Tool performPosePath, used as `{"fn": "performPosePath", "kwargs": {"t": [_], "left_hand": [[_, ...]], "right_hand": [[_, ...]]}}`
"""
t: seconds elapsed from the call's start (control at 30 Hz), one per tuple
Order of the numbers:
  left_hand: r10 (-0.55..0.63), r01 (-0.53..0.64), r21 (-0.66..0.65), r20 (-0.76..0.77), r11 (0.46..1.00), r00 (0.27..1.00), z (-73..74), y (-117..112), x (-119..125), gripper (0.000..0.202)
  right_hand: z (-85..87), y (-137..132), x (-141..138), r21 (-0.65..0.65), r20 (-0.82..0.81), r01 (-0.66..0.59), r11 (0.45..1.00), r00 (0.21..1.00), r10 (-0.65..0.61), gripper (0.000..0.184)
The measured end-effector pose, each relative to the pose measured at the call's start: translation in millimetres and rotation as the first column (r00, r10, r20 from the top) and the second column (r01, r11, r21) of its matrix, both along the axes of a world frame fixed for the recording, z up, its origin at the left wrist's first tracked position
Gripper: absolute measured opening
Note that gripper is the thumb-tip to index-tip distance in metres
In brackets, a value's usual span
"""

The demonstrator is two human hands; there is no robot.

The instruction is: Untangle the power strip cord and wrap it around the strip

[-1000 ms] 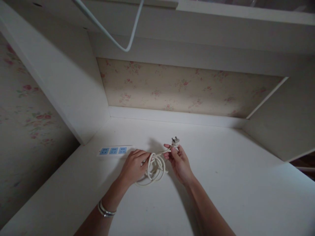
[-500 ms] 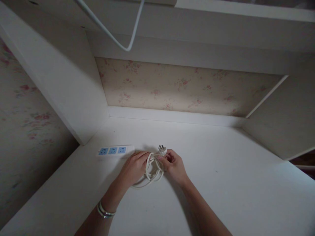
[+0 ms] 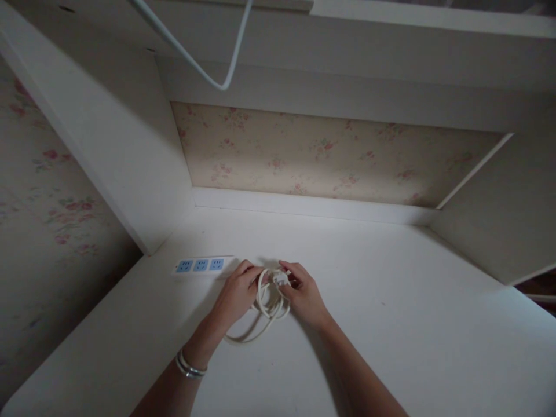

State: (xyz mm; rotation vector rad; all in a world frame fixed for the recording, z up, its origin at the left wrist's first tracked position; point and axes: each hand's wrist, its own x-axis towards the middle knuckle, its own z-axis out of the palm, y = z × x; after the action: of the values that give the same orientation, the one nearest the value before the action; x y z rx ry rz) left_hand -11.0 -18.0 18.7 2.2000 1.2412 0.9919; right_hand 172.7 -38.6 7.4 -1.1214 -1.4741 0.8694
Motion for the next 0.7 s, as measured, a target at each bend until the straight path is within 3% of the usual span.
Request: {"fn": "performPosePath", "kwargs": {"t": [0.13, 0.2, 0.27, 0.37, 0.47, 0.53, 0.7], "left_hand": [[0.071, -0.071, 0.020, 0.018, 0.997, 0.997, -4.4, 5, -2, 0.031], [0.121, -0.122, 0.025, 0.031, 0.992, 0.992, -6.0, 7, -2, 0.033], [0.165, -0.165, 0.019, 0.029, 0.986, 0.986, -7.0, 8, -3, 0.033], [0.197, -0.197, 0.016, 0.000, 0.980, 0.980, -6.6, 7, -3, 0.032], [0.213, -0.212, 0.046, -0.003, 0.976, 0.977, -4.8, 7, -3, 0.029], [0.223, -0.223, 0.067, 0.006, 0.972, 0.975, -3.4, 7, -3, 0.026], [0.186, -0.187, 0.072, 0.021, 0.980, 0.982, 0.0, 7, -2, 0.024]], "right_hand": [[3.4, -1, 2, -0.038, -0.106, 0.088, 0.995, 0.990, -0.092, 0.027], [7.8, -3, 4, 0.046, -0.067, 0.214, 0.976, 0.975, -0.211, 0.014], [11.7, -7, 6, 0.177, 0.050, 0.258, 0.950, 0.961, -0.271, 0.007], [13.3, -14, 0, 0.323, 0.343, 0.087, 0.942, 0.917, -0.202, 0.013], [10.7, -19, -12, 0.369, 0.566, -0.083, 0.926, 0.810, -0.153, 0.015], [9.1, -20, -17, 0.366, 0.612, -0.110, 0.924, 0.776, -0.150, 0.017], [10.4, -17, -13, 0.338, 0.515, -0.001, 0.941, 0.837, -0.184, 0.023]]}}
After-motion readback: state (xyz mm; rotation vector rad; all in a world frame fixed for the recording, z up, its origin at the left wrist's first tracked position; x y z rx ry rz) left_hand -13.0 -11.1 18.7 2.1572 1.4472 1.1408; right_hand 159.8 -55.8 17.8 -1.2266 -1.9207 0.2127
